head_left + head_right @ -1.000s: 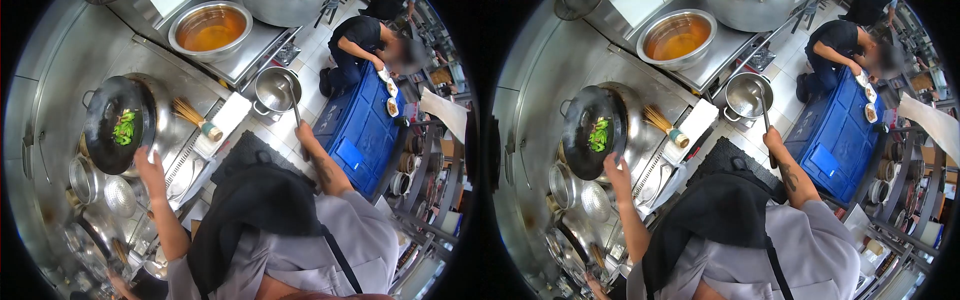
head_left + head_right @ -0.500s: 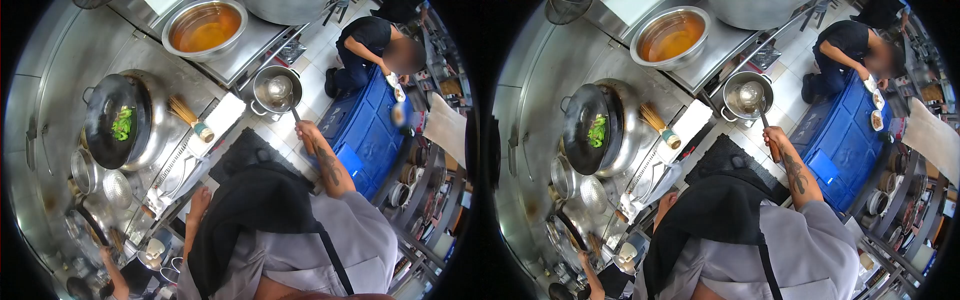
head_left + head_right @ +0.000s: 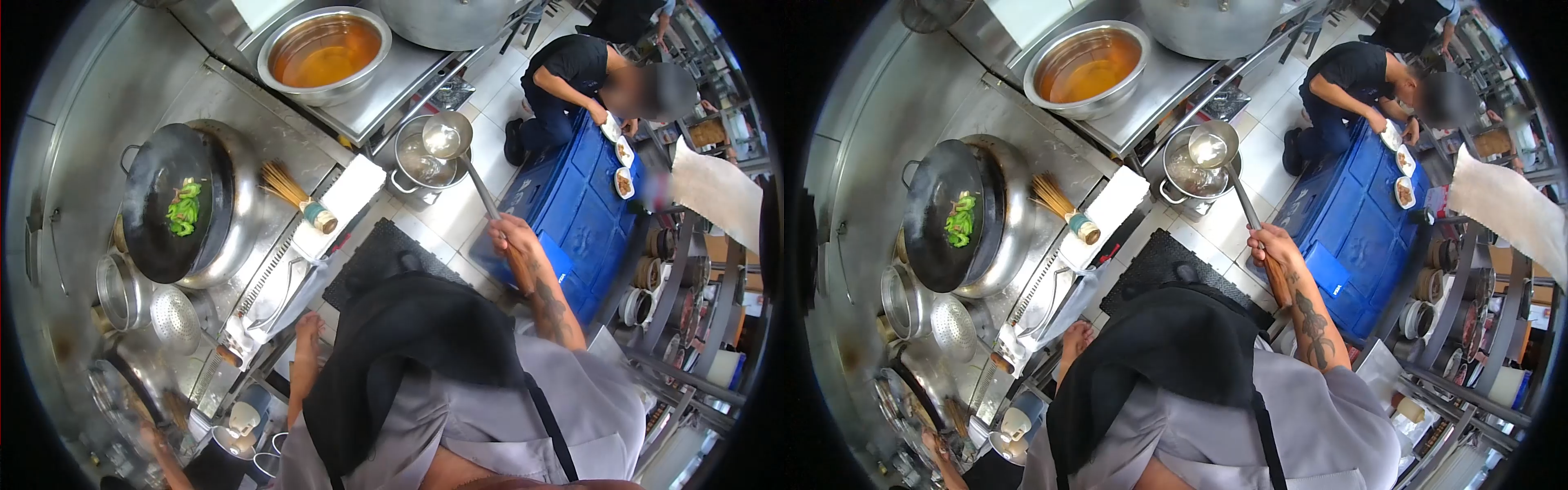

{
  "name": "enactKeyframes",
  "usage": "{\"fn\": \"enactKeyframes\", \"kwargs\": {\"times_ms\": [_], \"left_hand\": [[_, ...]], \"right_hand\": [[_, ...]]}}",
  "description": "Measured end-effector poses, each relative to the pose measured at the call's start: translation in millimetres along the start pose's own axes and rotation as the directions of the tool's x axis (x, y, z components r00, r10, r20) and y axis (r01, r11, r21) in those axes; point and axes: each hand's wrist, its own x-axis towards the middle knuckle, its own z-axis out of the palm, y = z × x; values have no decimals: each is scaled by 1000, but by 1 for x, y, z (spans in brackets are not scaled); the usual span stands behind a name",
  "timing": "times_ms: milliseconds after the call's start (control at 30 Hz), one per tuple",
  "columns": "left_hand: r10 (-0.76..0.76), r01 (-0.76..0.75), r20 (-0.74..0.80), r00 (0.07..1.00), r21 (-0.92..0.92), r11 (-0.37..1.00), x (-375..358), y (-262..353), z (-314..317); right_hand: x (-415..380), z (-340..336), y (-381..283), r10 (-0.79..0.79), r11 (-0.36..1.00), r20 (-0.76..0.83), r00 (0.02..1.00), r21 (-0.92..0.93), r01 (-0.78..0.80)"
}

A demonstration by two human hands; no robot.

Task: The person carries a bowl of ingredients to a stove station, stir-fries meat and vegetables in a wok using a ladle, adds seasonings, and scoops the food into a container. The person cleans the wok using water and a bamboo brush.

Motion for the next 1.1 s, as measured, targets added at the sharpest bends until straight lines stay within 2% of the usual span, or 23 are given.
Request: {"fn": "enactKeyframes", "kwargs": {"times_ms": [33,133,167,200,267,300,333,400,467,533,600,667,700,733,767,800,867,900,933,967,1033,1067,1100], "left_hand": [[-45,41,-33,998,-123,992,-2,-1,-3],[-62,52,-58,996,-168,984,-6,-6,-16],[-113,109,-52,992,-71,991,2,-7,-18],[-118,112,-52,992,-92,989,3,-6,-15],[61,-74,52,997,291,954,0,10,-3],[359,-369,103,928,396,841,-1,19,5],[611,-608,174,772,481,631,-5,32,14],[670,-668,137,730,351,656,-96,137,40],[902,-811,95,421,483,328,-123,193,33],[974,-702,-23,225,689,178,-145,245,15],[998,-522,-64,-3,851,53,-145,279,-9],[997,-409,-75,-22,911,59,-117,294,-33],[995,-393,-99,-32,916,78,-105,298,-42],[997,-434,-70,40,897,81,-95,302,-48],[993,-476,-35,111,875,85,-86,305,-54],[993,-465,-54,102,880,95,-77,311,-59],[957,-439,-111,268,870,223,-64,316,-64],[956,-428,-129,262,873,235,-59,311,-63],[976,-433,-123,181,881,192,-54,310,-62],[989,-435,-111,101,889,144,-53,313,-63],[988,-492,-142,67,857,156,-60,316,-66],[986,-552,-163,47,818,162,-65,309,-65],[982,-539,-185,43,823,179,-65,308,-66]], "right_hand": [[-12,3,-5,-11,1000,-8,1000,-8,11],[-51,18,-22,-29,999,-20,999,-44,28],[-67,26,-31,-24,998,-19,1000,-55,23],[-82,34,-37,-18,997,-15,1000,-69,17],[-106,47,-45,-13,997,-8,1000,-79,13],[-117,55,-49,-10,997,-6,1000,-71,9],[-127,65,-54,1,995,12,1000,-100,1],[-144,87,-61,54,998,115,992,3,-55],[-150,108,-63,89,996,217,972,6,-93],[-143,139,-68,128,991,334,934,1,-136],[-136,174,-68,173,972,461,870,63,-227],[-116,209,-65,193,968,538,821,34,-249],[-104,229,-64,211,957,625,751,23,-288],[-92,250,-62,225,946,704,673,8,-325],[-80,272,-59,228,955,727,648,-36,-296],[-69,295,-55,230,962,749,622,-76,-263],[-47,345,-43,213,976,734,645,-194,-102],[-41,371,-34,213,963,689,693,-267,-32],[-32,399,-27,199,940,648,735,-338,44],[-12,419,-18,162,869,661,733,-447,211],[11,454,-1,52,625,677,734,-595,505],[22,460,9,74,618,680,729,-605,502],[36,471,16,32,569,703,710,-597,565]]}}
